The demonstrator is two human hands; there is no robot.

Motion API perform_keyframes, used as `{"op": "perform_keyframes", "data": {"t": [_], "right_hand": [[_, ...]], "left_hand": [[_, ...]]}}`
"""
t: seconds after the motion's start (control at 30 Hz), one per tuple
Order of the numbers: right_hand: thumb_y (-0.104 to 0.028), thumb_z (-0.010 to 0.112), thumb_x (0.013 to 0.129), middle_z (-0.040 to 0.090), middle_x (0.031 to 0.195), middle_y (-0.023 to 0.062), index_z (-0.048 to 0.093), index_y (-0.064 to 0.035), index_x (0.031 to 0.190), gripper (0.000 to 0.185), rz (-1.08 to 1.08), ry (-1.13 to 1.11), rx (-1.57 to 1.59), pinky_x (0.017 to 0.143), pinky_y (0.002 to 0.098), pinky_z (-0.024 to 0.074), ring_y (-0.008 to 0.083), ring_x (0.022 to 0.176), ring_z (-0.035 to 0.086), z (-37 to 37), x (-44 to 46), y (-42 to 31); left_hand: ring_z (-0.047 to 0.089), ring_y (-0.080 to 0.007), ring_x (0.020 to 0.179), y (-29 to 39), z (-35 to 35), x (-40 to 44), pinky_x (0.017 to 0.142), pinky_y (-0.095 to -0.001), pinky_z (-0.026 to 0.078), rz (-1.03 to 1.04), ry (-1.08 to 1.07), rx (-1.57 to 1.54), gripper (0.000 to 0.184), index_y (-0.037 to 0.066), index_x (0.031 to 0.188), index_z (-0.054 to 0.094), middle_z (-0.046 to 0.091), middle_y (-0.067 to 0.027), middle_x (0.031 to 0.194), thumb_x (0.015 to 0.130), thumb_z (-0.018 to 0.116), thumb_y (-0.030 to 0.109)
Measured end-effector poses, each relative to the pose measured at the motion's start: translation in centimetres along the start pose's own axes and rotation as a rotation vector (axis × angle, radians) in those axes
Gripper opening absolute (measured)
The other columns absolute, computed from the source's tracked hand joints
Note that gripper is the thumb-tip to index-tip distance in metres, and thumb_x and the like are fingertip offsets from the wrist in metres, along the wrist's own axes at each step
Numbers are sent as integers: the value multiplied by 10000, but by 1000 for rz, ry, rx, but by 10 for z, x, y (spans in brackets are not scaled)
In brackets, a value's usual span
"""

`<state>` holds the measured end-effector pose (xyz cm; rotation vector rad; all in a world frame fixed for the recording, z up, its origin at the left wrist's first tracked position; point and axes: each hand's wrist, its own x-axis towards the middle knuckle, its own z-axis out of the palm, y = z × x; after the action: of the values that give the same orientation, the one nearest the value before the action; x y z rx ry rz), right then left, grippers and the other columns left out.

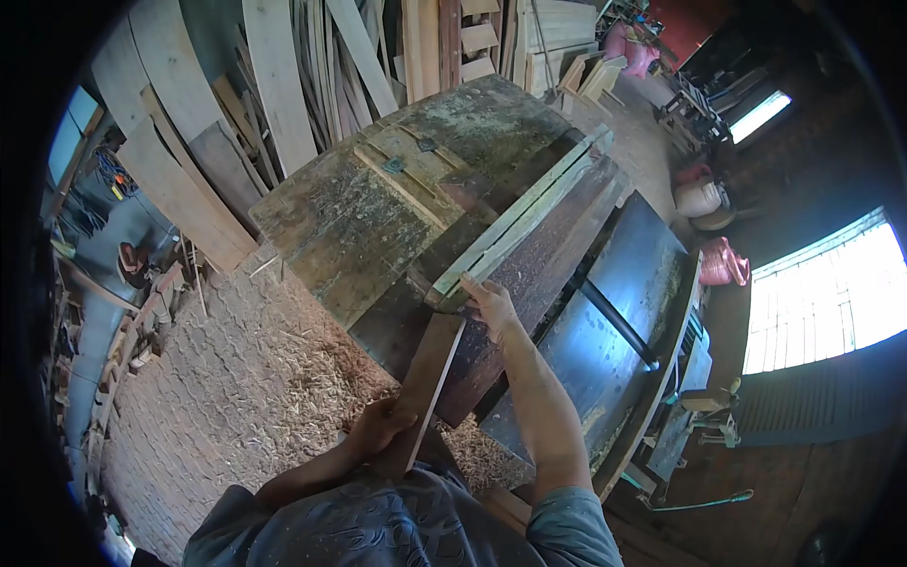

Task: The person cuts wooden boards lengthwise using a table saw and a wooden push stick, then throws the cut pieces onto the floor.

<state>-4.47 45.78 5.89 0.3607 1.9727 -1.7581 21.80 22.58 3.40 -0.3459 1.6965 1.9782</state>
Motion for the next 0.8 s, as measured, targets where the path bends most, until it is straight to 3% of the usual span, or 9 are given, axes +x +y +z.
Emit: {"op": "perform_keyframes", "data": {"t": [0.07, 0.13, 0.17, 0.27, 0.43, 0.57, 0.63, 0.8], "right_hand": [[-659, 774, 919, 682, 1059, 25, 737, -28, 1150, 673, -10, 7, -27, 804, 319, 473, 154, 934, 603, -5, 7, 3], [-657, 752, 941, 709, 1250, 92, 676, -65, 1408, 758, -77, -68, 32, 858, 389, 528, 219, 1063, 676, -10, 14, 3], [-657, 752, 941, 709, 1250, 92, 676, -65, 1408, 758, -72, -77, 34, 858, 389, 528, 219, 1063, 676, -14, 17, 3], [-629, 731, 970, 707, 1181, 74, 692, -59, 1374, 700, -44, -33, -125, 805, 370, 526, 189, 1020, 662, -27, 27, 2], [-469, 695, 1040, 669, 917, 3, 732, -50, 1147, 434, -236, 31, -124, 671, 316, 495, 129, 777, 606, -35, 8, 47], [-366, 681, 1065, 688, 855, 2, 732, -32, 1002, 343, 220, -216, 4, 639, 302, 497, 99, 771, 617, -18, -82, 71], [-333, 647, 1082, 694, 835, 15, 716, 0, 961, 360, 44, -195, -8, 651, 319, 515, 97, 771, 625, -4, -110, 82], [-286, 627, 1067, 678, 752, 36, 700, 44, 903, 375, -144, -150, -207, 627, 355, 504, 110, 726, 628, -14, -99, 74]], "left_hand": [[726, -168, 1013, -1, 8, 9, 896, -347, 585, 6, 30, 62, 451, -25, 1261, 716, 786, -127, 1115, 961, 823, 295], [726, -170, 1014, -3, 13, 18, 900, -349, 585, 9, 64, 127, 453, -28, 1266, 713, 785, -128, 1116, 965, 820, 293], [725, -172, 1014, -2, 17, 21, 902, -350, 584, -6, 75, 147, 440, -25, 1267, 713, 785, -127, 1120, 970, 815, 282], [722, -165, 1008, -2, 31, 29, 896, -347, 582, -6, 94, 71, 402, -14, 1253, 719, 784, -114, 1114, 975, 809, 262], [705, -131, 986, 4, 51, 43, 868, -326, 576, 21, 89, -170, 322, 5, 1205, 729, 772, -66, 1072, 982, 799, 225], [698, -110, 943, -15, 60, 68, 834, -301, 574, 38, 68, -209, 275, 12, 1197, 727, 761, -31, 1037, 999, 773, 198], [698, -106, 928, -15, 67, 74, 819, -292, 573, -5, 46, -244, 260, 12, 1195, 727, 760, -29, 1028, 1011, 757, 193], [699, -92, 860, 10, 87, 84, 759, -274, 567, -5, 34, -386, 228, 18, 1138, 725, 752, -34, 976, 1046, 710, 225]]}}
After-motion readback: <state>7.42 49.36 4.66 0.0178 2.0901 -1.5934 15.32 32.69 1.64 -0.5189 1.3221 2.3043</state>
